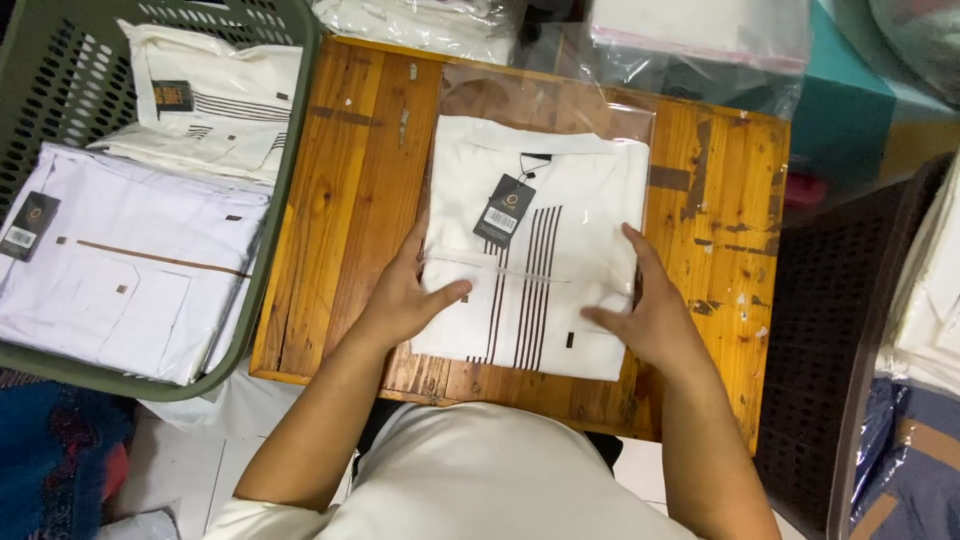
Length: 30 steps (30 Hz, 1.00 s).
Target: Packaging folded white shirts into clear plastic bags and placing them into a storage basket.
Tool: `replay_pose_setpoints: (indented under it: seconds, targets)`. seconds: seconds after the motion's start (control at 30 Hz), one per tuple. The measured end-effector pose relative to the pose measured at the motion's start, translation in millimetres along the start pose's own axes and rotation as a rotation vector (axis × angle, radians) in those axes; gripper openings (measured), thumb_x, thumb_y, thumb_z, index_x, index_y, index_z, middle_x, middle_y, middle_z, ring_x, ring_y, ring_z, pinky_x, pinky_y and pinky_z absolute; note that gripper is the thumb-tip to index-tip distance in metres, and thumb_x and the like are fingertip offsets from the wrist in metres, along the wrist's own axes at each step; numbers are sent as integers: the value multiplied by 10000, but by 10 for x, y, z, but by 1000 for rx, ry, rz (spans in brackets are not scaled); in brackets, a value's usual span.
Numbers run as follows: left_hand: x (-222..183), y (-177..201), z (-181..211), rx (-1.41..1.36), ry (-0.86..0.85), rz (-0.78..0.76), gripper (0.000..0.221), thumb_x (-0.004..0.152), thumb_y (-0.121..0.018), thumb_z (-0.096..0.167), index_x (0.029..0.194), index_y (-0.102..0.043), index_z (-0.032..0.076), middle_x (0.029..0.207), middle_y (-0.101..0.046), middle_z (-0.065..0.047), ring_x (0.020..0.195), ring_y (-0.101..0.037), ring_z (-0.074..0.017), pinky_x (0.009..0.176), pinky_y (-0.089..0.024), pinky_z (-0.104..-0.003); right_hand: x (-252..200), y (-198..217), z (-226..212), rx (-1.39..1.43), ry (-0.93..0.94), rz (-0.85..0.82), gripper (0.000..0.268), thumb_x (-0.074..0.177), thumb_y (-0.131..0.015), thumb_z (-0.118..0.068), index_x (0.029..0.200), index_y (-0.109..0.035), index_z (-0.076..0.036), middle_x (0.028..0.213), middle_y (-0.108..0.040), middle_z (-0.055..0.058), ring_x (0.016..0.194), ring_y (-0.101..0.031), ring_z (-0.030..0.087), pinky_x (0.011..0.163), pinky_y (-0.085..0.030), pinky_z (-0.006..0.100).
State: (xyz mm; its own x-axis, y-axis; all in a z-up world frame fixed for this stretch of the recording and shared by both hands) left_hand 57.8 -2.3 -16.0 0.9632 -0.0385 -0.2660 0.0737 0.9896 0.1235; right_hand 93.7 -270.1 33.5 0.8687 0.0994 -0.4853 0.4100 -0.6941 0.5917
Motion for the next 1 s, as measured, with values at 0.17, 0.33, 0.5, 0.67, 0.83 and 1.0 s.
replay_pose_setpoints:
  seconds: [0.17,0.33,0.5,0.67,0.83,1.0]
  targets:
    - [67,80,-672,-329,-36,-87,934,953,-660,274,1630,-74,9,1592,-341,-295,1416,-409,-374,1147,-401,-530,133,-100,497,90,198,141,463,963,-652,-101,1422,-590,-94,1390,-586,237,1354,-506,425,1133,-400,549]
    - [-129,79,-831,-517,-3,-136,820,1020,-552,297,1637,-74,46,1559,-395,-284,1383,-459,-401,1093,-454,-553,110,-151,841,186,416,159,283,1061,-553,-174,1257,-735,-81,1198,-710,186,1178,-647,347,1048,-481,511]
    - [-320,-113,-656,-549,-159,-108,959,895,-689,27,1649,-102,109,1613,-348,-233,1367,-478,-316,1059,-507,-456,-120,-270,942,262,493,244,353,1081,-470,-210,1295,-720,-81,1184,-704,216,1163,-630,361,1038,-472,539]
    - [-397,-95,-977,-497,-132,49,837,882,-691,-15,1602,-270,50,1437,-560,-157,1234,-579,-210,1013,-546,-384,-119,-548,1279,474,412,255,369,1103,-430,-204,1315,-676,-26,1248,-691,189,1197,-605,281,1071,-444,480]
    - [-645,4,-821,-372,-18,-4,762,897,-683,54,1570,-326,18,1284,-652,-207,1126,-650,-261,933,-587,-431,-266,-520,1269,484,306,191,378,1100,-420,-211,1290,-681,-15,1317,-690,199,1263,-594,316,1118,-412,527]
    - [-890,-18,-691,-153,218,4,779,876,-692,224,1559,-340,99,1382,-661,-66,1238,-635,-160,1053,-498,-299,-395,-590,1516,214,130,32,436,1004,-481,-371,1339,-694,-192,1457,-645,24,1513,-406,294,1248,-265,462]
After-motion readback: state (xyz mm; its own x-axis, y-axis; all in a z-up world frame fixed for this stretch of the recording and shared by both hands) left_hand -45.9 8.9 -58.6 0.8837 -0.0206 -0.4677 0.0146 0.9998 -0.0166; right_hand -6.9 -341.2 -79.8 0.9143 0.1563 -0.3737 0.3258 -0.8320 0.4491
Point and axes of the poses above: each hand's wrist, its own x-axis towards the middle knuckle, its own y-axis out of the back of the hand, z = x × y, the point moved 6 cm from there along x, towards the middle knuckle
